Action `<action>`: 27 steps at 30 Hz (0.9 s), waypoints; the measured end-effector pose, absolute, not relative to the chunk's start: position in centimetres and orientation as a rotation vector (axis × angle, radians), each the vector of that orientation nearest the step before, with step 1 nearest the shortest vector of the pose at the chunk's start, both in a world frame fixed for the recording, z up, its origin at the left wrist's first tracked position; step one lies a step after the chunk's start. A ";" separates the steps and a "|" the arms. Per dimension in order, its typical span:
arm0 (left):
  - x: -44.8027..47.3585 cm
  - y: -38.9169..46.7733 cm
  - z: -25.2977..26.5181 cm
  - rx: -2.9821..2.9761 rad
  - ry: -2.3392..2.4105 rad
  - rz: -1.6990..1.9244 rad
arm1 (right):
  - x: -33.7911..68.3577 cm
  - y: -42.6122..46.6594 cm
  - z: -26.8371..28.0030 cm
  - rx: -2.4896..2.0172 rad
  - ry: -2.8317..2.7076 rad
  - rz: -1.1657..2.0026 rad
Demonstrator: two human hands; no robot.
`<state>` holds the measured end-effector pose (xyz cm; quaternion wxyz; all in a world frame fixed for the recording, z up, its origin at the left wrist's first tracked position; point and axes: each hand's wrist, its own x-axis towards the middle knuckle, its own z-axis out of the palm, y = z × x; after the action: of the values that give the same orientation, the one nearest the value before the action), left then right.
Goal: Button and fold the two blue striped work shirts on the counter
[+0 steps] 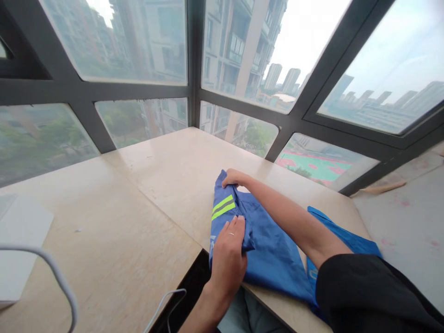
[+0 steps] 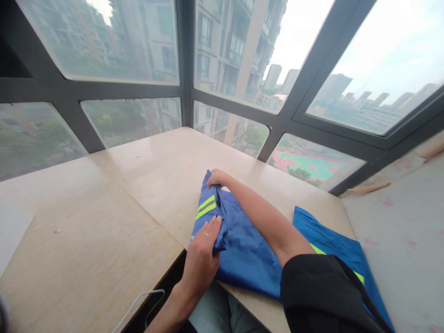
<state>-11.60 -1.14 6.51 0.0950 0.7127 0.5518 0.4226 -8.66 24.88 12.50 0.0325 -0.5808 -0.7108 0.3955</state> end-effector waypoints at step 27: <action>2.4 -2.0 3.8 2.491 1.232 0.541 | 18.6 20.6 1.0 -1.379 -1.215 1.520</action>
<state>2.41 -2.01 3.80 0.1548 0.8692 0.4300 0.1887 18.62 20.56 1.03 0.3692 -0.5374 -0.4733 0.5923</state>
